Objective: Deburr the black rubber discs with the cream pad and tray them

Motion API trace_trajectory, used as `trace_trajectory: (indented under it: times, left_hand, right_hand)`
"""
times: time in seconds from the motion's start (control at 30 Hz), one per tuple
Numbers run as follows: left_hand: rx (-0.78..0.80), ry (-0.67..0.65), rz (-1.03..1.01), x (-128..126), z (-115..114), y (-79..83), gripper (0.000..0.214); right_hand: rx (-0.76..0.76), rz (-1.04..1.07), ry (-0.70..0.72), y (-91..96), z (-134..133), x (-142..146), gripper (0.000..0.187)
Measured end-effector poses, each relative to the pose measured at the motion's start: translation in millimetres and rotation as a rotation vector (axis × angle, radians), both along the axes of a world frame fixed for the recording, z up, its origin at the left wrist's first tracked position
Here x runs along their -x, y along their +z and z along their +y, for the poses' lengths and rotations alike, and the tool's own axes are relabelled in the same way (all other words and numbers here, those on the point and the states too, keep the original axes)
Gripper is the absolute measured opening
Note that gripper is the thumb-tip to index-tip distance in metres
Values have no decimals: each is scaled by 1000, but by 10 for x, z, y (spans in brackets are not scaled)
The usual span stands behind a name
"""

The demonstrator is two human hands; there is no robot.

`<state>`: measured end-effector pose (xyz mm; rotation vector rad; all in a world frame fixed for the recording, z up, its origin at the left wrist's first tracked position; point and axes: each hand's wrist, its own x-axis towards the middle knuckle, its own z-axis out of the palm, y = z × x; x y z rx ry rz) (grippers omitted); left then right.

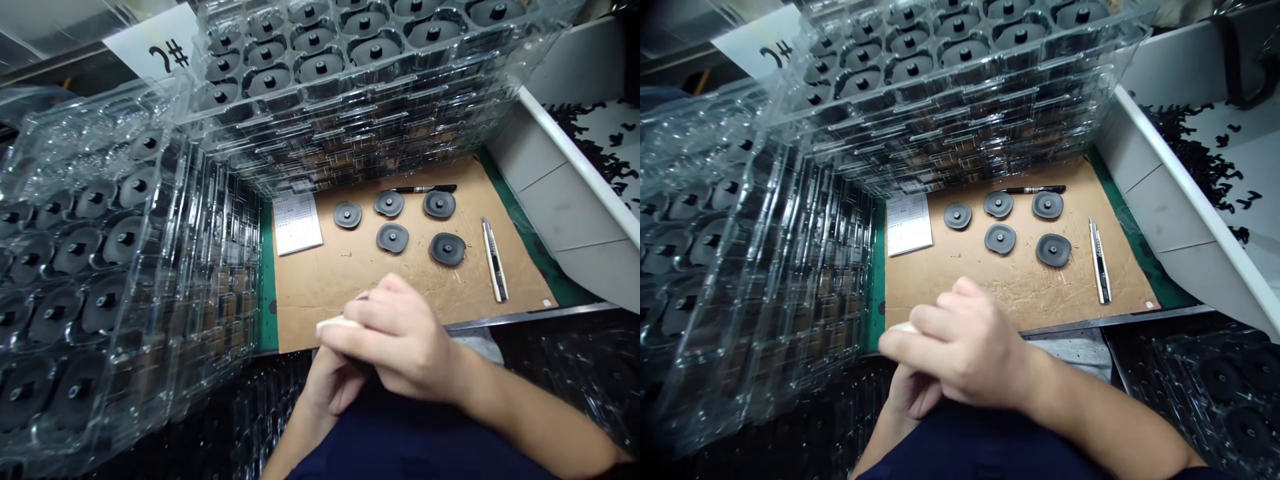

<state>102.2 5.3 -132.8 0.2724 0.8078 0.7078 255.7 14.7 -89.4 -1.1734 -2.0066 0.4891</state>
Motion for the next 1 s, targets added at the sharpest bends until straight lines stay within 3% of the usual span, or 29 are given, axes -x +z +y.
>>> trace_trajectory:
  times: [0.07, 0.23, 0.37, 0.53, 0.67, 0.77, 0.87, 0.93, 1.0]
  left_hand:
    - [-4, 15, -14, 25, 18, -5, 51]
    - [-36, 17, -105, 147, 74, 4, 60]
    - [-20, -12, -114, 176, 81, -8, 58]
    - [5, -12, -122, 149, 73, 2, 56]
    - [2, -15, -135, 143, 74, 29, 55]
    - [-19, -12, -148, 138, 66, 31, 54]
    - [-33, -20, -160, 108, 49, 22, 54]
    - [-54, -11, -150, 68, 35, 15, 53]
    - [-87, 12, -126, 18, 21, 8, 51]
  right_hand:
    - [74, 61, -69, -95, 28, -71, 24]
    - [456, 149, -349, -488, -89, -353, 21]
    - [651, 176, -261, -751, -337, -314, 23]
    - [667, 167, -141, -839, -451, -164, 23]
    - [641, 147, -183, -778, -385, -217, 25]
    - [594, 149, -276, -626, -322, -292, 24]
    - [434, 195, -396, -379, -272, -285, 25]
    - [285, 205, -361, -200, -246, -211, 30]
    - [101, 200, -239, -30, -221, -102, 42]
